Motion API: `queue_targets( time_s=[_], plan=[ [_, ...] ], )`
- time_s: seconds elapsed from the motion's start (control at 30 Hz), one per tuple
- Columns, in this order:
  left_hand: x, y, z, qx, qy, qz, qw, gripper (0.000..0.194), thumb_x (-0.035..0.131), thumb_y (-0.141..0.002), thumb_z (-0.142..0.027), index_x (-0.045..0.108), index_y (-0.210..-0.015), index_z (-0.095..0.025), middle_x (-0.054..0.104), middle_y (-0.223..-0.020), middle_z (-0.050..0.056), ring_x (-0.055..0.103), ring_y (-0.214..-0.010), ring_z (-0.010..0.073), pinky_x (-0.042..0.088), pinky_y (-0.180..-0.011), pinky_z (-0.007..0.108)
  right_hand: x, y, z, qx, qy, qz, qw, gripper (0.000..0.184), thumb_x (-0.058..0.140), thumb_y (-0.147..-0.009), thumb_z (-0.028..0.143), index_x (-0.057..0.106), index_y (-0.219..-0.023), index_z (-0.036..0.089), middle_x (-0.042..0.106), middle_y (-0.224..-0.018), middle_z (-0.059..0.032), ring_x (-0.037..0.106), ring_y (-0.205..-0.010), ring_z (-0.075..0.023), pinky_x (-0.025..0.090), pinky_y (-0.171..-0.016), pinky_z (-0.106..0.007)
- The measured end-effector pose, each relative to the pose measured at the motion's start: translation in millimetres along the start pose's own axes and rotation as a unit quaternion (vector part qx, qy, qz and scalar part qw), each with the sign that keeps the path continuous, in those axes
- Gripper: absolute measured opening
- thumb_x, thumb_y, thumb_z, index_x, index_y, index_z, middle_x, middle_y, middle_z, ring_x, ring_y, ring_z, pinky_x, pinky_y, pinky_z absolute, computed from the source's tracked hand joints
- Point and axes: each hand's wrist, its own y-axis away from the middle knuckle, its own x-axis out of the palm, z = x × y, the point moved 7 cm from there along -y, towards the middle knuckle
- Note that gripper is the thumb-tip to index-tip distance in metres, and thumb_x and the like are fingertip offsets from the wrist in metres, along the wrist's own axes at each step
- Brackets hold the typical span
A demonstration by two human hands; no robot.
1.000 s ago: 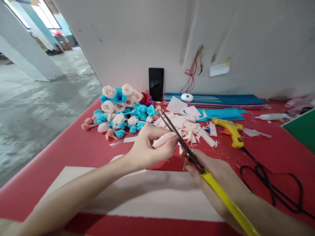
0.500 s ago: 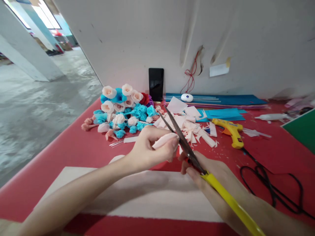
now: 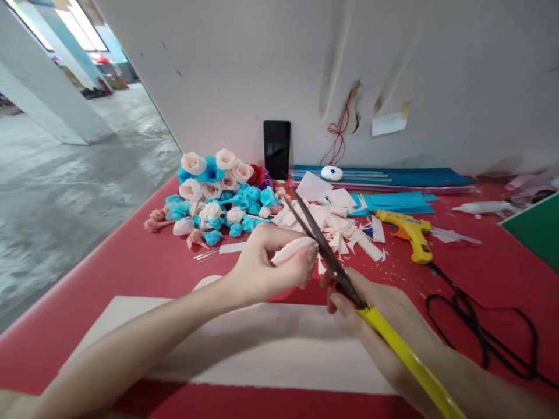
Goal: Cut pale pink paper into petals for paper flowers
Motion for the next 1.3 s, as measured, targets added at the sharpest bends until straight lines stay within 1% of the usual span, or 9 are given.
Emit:
queue_targets(
  time_s=[0.2,0.37,0.5,0.6,0.83,0.97,1.03,1.17,1.3],
  plan=[
    [1.0,0.2,1.6,-0.002,0.021,0.007,1.0,0.043,0.043,-0.086,-0.026,0.05,-0.045,-0.015,0.052,-0.044,0.001,0.046,-0.042,0.0092,0.036,-0.044,0.023,-5.7,-2.2,-11.2,0.035,-0.088,-0.071,0.993,0.016,0.037,-0.087,0.033,0.048,-0.084,0.022,0.048,-0.051,0.0046,0.042,-0.038,-0.0093,0.029,-0.037,-0.022],
    [8.5,0.1,5.0,-0.007,0.033,0.032,0.999,0.04,0.04,-0.089,-0.027,0.049,-0.052,-0.015,0.055,-0.053,0.001,0.049,-0.05,0.0091,0.038,-0.051,0.023,-5.1,-8.7,-24.2,0.072,-0.266,-0.055,0.96,0.02,0.042,-0.085,0.039,0.051,-0.088,0.022,0.049,-0.055,0.0037,0.048,-0.046,-0.0115,0.039,-0.04,-0.022],
    [13.5,0.1,7.4,-0.007,0.04,0.01,0.999,0.038,0.041,-0.089,-0.026,0.047,-0.052,-0.016,0.053,-0.061,0.001,0.05,-0.062,0.0111,0.041,-0.064,0.026,-11.1,-11.5,-20.0,0.077,-0.35,-0.076,0.93,0.023,0.056,-0.074,0.03,0.048,-0.094,0.024,0.056,-0.071,0.0016,0.056,-0.059,-0.0132,0.048,-0.048,-0.022],
    [19.5,1.7,9.1,-0.027,0.045,0.003,0.999,0.038,0.041,-0.089,-0.028,0.051,-0.054,-0.017,0.052,-0.067,0.002,0.049,-0.073,0.0142,0.042,-0.075,0.029,-9.5,-13.7,-17.2,0.068,-0.373,-0.082,0.922,0.036,0.062,-0.067,0.025,0.044,-0.097,0.025,0.057,-0.081,0.0007,0.06,-0.074,-0.0146,0.053,-0.065,-0.025],
    [33.9,8.5,21.3,-0.071,0.102,0.029,0.992,0.034,0.036,-0.089,-0.04,0.063,-0.092,-0.019,0.055,-0.082,0.005,0.049,-0.078,0.0173,0.043,-0.071,0.03,-15.8,-12.2,-16.1,0.036,-0.362,-0.122,0.924,0.024,0.061,-0.069,0.026,0.048,-0.09,0.024,0.057,-0.08,0.0005,0.058,-0.067,-0.0131,0.05,-0.057,-0.022],
    [27.1,11.3,27.3,-0.042,0.167,-0.002,0.985,0.034,0.031,-0.089,-0.045,0.053,-0.086,-0.019,0.051,-0.081,0.003,0.046,-0.074,0.0155,0.04,-0.068,0.028,-23.2,-11.0,-15.0,0.032,-0.335,-0.106,0.936,0.003,0.056,-0.073,0.023,0.054,-0.071,0.021,0.058,-0.071,0.0006,0.056,-0.06,-0.0113,0.048,-0.051,-0.02],
    [25.7,10.7,23.1,-0.017,0.139,0.014,0.99,0.032,0.03,-0.09,-0.041,0.05,-0.078,-0.018,0.047,-0.074,0.002,0.044,-0.07,0.0145,0.038,-0.068,0.029,-24.9,-11.7,-12.2,0.02,-0.329,-0.09,0.94,0.015,0.053,-0.075,0.021,0.051,-0.06,0.02,0.054,-0.061,0.0022,0.052,-0.053,-0.0097,0.046,-0.048,-0.019],
    [23.8,6.4,-0.5,0.094,0.0,0.034,0.995,0.017,0.044,-0.086,-0.026,0.045,-0.07,-0.017,0.049,-0.067,0.002,0.045,-0.064,0.0131,0.038,-0.061,0.028,-31.1,-13.9,-8.9,0.012,-0.306,-0.111,0.945,0.028,0.052,-0.075,0.019,0.042,-0.049,0.02,0.048,-0.052,0.002,0.057,-0.064,-0.014,0.05,-0.061,-0.024],
    [21.1,7.0,-24.3,0.225,-0.179,-0.01,0.958,0.011,0.052,-0.074,-0.01,0.047,-0.069,-0.017,0.055,-0.059,0.001,0.047,-0.057,0.0127,0.038,-0.059,0.029,-34.6,-16.9,-6.1,-0.021,-0.307,-0.133,0.942,0.016,0.053,-0.073,0.017,0.051,-0.057,0.02,0.057,-0.066,-0.0006,0.057,-0.071,-0.0139,0.05,-0.068,-0.025]
  ],
)
